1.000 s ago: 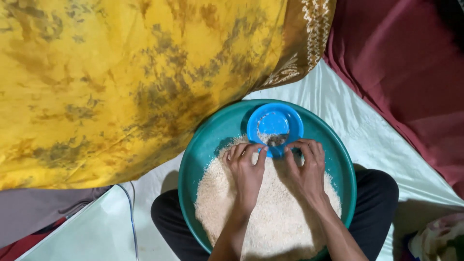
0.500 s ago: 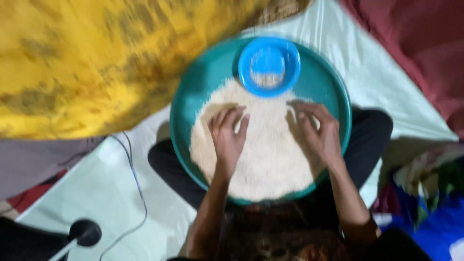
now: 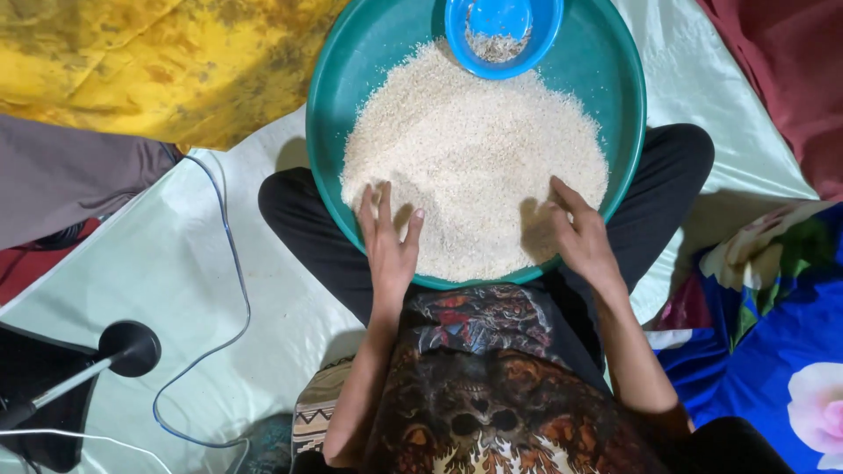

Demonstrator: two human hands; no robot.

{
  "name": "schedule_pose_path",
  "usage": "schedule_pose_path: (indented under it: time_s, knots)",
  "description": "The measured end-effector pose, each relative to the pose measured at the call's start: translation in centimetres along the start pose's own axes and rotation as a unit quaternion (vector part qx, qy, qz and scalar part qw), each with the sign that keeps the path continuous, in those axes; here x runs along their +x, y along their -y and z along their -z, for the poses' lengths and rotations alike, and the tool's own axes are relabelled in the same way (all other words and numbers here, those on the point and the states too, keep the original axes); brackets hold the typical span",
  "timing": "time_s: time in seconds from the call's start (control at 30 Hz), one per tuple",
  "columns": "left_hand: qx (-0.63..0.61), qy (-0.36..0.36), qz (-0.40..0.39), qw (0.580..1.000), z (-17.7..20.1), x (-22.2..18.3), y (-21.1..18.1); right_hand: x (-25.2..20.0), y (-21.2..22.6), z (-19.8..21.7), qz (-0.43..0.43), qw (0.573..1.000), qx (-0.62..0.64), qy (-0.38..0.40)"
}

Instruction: Sorting through a large tray of rice by hand to remove impurities and placing them into a smaller bowl.

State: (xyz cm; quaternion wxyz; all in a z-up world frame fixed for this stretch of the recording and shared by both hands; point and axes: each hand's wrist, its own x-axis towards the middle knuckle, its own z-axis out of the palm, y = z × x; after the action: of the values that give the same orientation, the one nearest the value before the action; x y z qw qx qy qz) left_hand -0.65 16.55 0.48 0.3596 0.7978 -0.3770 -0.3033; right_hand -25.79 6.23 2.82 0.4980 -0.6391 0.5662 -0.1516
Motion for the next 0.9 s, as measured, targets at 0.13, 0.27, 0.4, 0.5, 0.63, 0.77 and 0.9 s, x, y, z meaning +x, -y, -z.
schedule_pose_path:
  time_s: [0.13,0.27,0.4,0.5,0.63,0.77,0.9]
  knots:
    - [-0.069,0.053,0.060,0.994,-2.1,-0.1,-1.5,1.6,1.1,-3.7,-0.047,0.998,0.047,-0.001]
    - [-0.169,0.096,0.099,0.976,-2.7,0.9,-3.2,2.4,4.2,-7.1,-0.044,0.996,0.072,-0.009]
    - [-0.265,0.162,0.098,0.946,-1.2,1.3,-4.9,1.6,7.9,-8.4,0.110,0.984,-0.120,0.074]
    - [-0.278,0.171,0.096,0.940,-0.9,1.0,-4.2,1.4,6.1,-7.4,0.183,0.936,-0.279,0.115]
    - [-0.254,0.175,0.098,0.946,0.6,-0.4,-4.5,1.1,2.8,-5.0,0.196,0.913,-0.336,0.125]
    - [-0.188,0.163,0.052,0.967,1.8,-1.1,-4.8,1.0,-1.7,-2.7,0.200,0.955,-0.220,0.001]
    - [-0.160,0.134,0.035,0.977,1.9,-1.5,-4.8,0.8,-3.3,-1.5,0.135,0.972,-0.135,-0.139]
